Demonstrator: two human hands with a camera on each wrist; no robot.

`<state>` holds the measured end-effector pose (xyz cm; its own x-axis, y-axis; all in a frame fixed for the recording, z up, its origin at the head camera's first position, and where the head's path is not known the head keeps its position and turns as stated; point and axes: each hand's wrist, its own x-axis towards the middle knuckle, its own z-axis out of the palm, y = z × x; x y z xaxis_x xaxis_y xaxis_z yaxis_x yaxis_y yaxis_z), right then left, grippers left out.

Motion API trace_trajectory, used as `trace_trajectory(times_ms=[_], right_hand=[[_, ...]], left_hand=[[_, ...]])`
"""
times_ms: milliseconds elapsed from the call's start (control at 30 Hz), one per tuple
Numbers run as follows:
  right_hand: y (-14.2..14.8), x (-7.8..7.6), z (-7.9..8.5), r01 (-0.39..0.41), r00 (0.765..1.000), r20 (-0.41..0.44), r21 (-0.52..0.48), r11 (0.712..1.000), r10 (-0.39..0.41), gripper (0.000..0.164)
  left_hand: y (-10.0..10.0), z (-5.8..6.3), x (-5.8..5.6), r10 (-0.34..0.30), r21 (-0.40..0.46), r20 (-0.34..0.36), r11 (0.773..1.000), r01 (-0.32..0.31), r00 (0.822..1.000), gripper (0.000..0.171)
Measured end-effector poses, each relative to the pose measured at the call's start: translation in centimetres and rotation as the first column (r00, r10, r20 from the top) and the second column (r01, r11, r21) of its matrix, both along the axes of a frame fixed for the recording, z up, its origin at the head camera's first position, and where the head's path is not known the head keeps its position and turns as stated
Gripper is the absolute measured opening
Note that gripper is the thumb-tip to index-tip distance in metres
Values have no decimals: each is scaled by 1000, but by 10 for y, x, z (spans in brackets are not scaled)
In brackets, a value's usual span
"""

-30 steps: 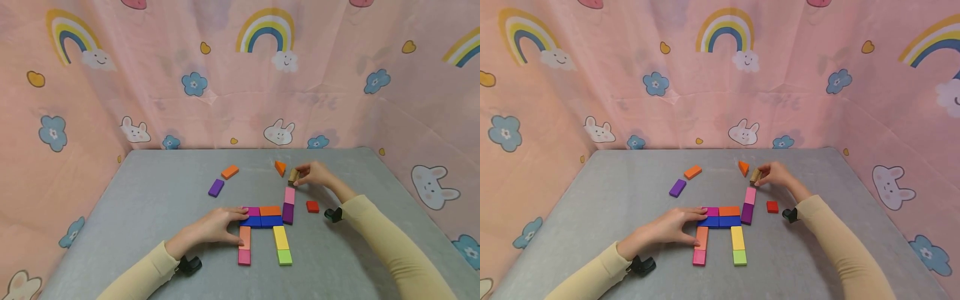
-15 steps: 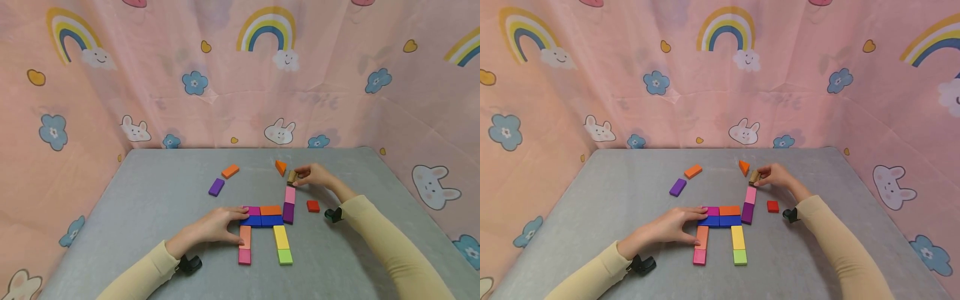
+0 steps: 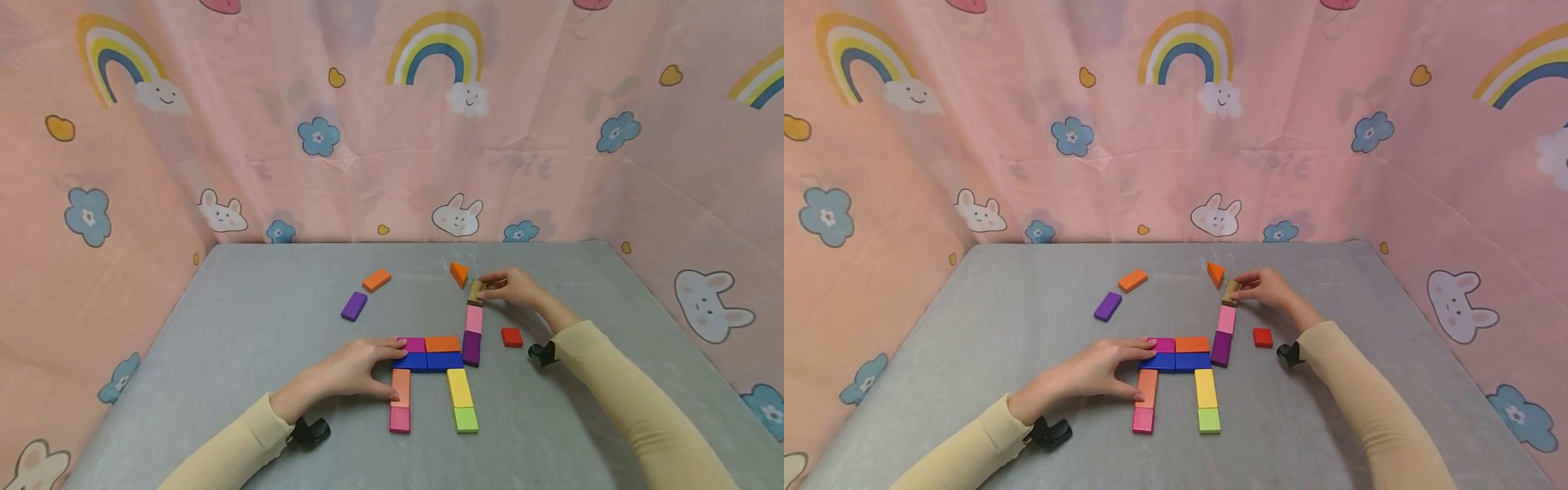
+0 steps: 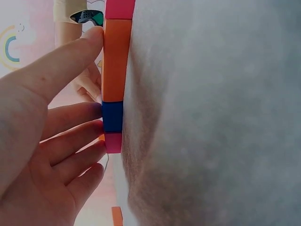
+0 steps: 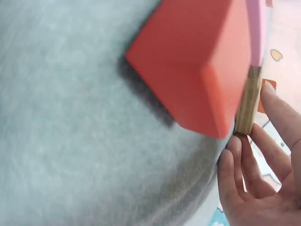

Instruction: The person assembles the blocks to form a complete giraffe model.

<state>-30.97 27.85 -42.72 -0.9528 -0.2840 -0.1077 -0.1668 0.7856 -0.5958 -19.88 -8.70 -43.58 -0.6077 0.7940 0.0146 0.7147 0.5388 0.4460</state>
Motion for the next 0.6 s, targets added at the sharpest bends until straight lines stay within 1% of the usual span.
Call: trace_trajectory(times_ms=[133, 333, 600], right_hand=[[-1, -1, -2, 9, 1000, -6, -5, 1000, -9, 52], [-1, -1, -1, -3, 1000, 8, -20, 1000, 3, 50], [0, -1, 1, -46, 998, 42, -17, 999, 47, 50]], left_hand=[[0, 0, 0, 1, -3, 4, 1000, -1, 1000, 70], [0, 0, 0, -1, 2, -5, 1000, 1, 1000, 69], [0, 0, 0, -2, 4, -10, 1000, 2, 1000, 69]])
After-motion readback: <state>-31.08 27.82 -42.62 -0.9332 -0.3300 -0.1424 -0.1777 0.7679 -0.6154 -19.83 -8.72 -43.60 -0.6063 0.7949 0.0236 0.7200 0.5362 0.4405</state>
